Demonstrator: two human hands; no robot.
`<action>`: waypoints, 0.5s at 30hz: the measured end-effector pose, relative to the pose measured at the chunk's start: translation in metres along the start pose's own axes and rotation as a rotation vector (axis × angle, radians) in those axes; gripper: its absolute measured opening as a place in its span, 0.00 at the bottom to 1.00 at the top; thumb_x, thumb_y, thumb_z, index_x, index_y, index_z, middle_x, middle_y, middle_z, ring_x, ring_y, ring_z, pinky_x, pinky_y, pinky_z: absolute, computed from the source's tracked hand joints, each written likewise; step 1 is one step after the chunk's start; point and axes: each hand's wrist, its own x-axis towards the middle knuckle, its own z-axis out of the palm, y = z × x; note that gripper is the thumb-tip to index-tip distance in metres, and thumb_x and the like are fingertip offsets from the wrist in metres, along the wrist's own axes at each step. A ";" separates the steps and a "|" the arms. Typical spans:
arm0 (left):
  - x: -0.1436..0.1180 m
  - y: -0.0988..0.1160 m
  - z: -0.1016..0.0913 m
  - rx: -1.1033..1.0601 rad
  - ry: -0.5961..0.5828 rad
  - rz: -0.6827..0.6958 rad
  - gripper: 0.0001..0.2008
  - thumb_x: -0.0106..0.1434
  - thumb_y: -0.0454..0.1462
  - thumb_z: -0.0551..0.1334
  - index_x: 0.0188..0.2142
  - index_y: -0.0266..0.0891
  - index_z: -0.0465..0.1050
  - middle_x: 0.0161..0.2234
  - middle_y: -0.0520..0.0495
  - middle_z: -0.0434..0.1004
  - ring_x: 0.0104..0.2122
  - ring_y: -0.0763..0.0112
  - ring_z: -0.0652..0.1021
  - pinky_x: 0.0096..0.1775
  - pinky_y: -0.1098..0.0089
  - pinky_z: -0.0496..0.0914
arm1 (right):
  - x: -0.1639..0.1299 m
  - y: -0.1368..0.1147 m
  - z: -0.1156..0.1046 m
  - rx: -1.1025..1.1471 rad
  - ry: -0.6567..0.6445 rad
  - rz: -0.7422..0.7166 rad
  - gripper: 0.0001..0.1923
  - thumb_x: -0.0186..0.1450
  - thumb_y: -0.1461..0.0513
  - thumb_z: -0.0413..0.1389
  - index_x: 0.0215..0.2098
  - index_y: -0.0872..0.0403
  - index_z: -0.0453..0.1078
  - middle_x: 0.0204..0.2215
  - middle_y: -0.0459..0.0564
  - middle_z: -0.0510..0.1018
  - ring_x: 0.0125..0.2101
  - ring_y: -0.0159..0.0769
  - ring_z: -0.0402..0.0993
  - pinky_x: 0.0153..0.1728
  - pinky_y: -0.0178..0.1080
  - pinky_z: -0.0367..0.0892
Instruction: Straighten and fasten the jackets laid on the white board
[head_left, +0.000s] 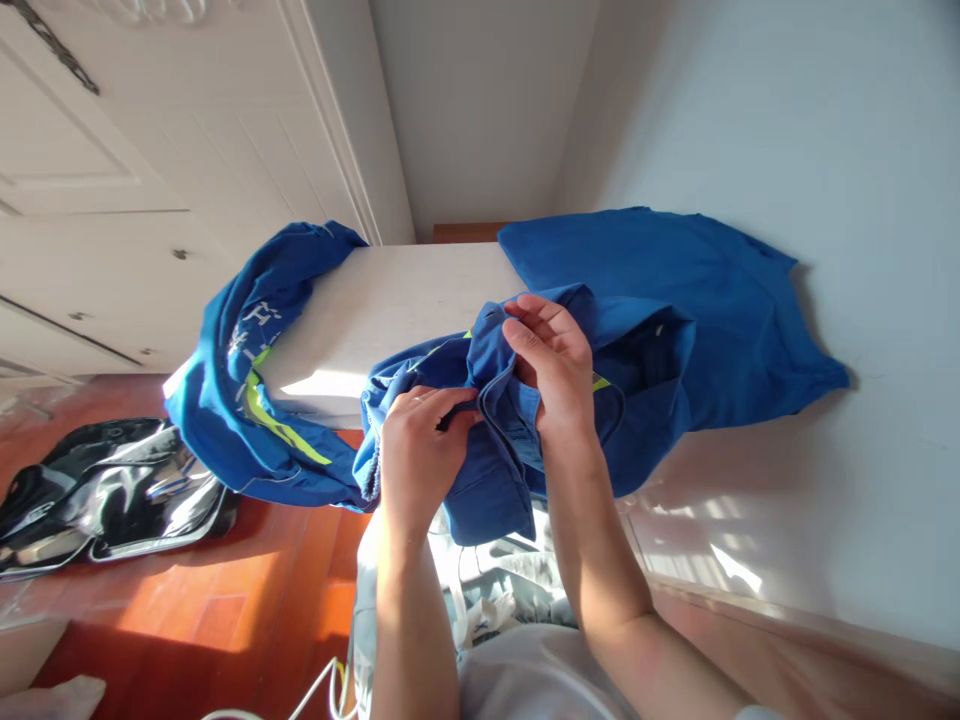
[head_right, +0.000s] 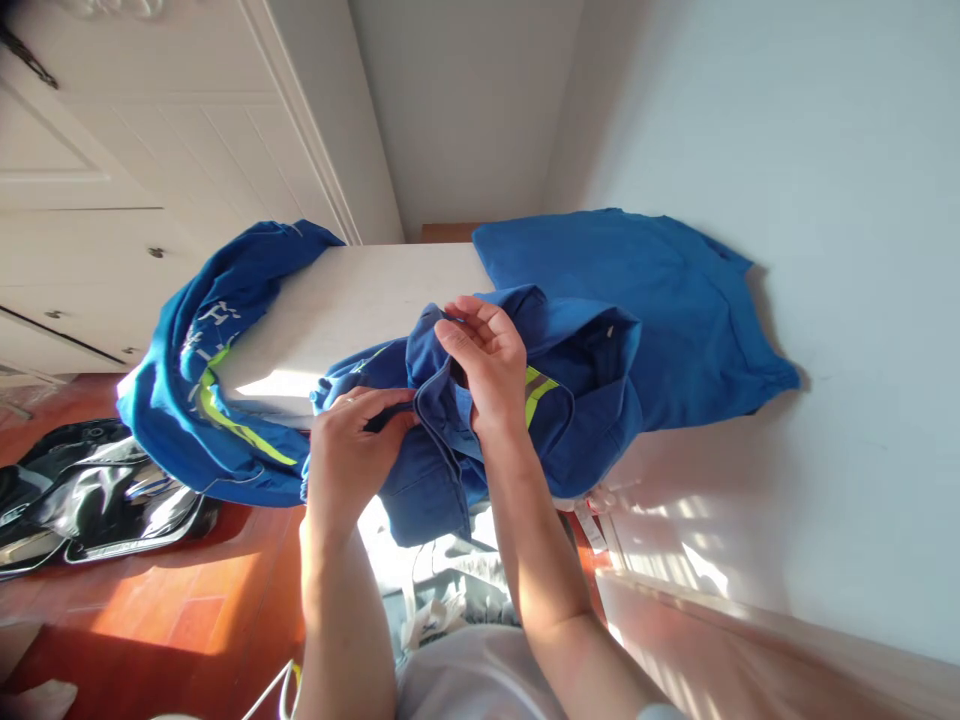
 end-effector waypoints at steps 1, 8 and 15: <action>-0.001 0.001 0.000 -0.019 0.031 -0.030 0.09 0.59 0.30 0.68 0.36 0.46 0.84 0.33 0.52 0.84 0.35 0.66 0.81 0.41 0.64 0.74 | -0.008 -0.009 -0.002 -0.041 0.025 -0.076 0.23 0.61 0.54 0.68 0.49 0.53 0.70 0.47 0.52 0.78 0.45 0.36 0.78 0.46 0.38 0.76; -0.002 0.012 0.007 -0.105 0.166 -0.052 0.06 0.59 0.35 0.68 0.36 0.42 0.84 0.32 0.51 0.84 0.33 0.68 0.81 0.40 0.67 0.74 | -0.060 -0.062 -0.021 -0.553 -0.351 -0.577 0.15 0.65 0.66 0.65 0.50 0.53 0.73 0.43 0.51 0.80 0.45 0.37 0.77 0.48 0.41 0.73; -0.003 0.013 0.002 -0.181 0.193 -0.145 0.06 0.58 0.34 0.70 0.37 0.42 0.84 0.33 0.53 0.84 0.33 0.71 0.81 0.38 0.72 0.75 | -0.047 -0.046 -0.020 -0.694 -0.411 -0.615 0.08 0.70 0.69 0.58 0.46 0.56 0.78 0.42 0.51 0.82 0.43 0.35 0.77 0.47 0.39 0.73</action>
